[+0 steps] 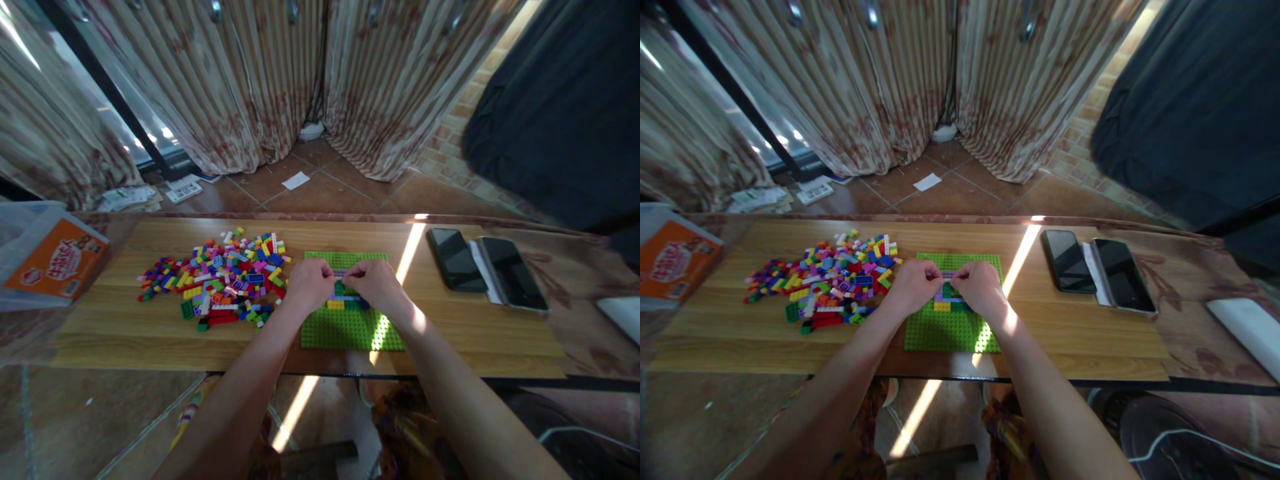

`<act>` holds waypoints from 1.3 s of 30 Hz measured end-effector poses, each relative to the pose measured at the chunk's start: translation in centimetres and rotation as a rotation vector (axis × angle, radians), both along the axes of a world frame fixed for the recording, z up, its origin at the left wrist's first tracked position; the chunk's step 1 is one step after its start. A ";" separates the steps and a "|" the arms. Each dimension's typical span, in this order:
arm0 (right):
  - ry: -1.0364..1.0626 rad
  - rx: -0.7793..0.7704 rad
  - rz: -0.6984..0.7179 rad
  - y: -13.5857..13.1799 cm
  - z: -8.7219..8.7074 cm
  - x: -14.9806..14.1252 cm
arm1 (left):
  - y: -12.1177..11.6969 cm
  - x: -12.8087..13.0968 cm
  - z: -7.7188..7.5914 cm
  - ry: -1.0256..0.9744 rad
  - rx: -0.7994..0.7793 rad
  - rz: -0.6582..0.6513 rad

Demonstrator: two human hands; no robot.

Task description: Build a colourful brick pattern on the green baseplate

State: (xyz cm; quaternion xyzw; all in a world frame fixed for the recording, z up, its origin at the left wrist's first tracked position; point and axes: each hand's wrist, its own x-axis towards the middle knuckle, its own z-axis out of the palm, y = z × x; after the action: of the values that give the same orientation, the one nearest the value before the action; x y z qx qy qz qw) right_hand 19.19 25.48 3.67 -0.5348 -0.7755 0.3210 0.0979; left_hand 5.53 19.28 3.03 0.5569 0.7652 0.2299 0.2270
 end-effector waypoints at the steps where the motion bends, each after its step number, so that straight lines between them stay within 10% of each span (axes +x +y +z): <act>1: 0.004 0.004 0.004 0.0 0.0 0.0 | 0.0 0.0 0.0 0.004 0.006 -0.001; 39: 0.125 -0.099 0.205 0.8 -1.0 1.8 | -0.9 -0.9 -0.1 -0.120 0.009 -0.130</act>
State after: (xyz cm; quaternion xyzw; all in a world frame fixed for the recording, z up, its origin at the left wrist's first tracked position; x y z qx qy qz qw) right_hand 20.97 26.31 2.70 -0.4357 -0.8017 0.4000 0.0860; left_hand 4.62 18.34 2.92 0.5917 0.7115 0.2509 0.2842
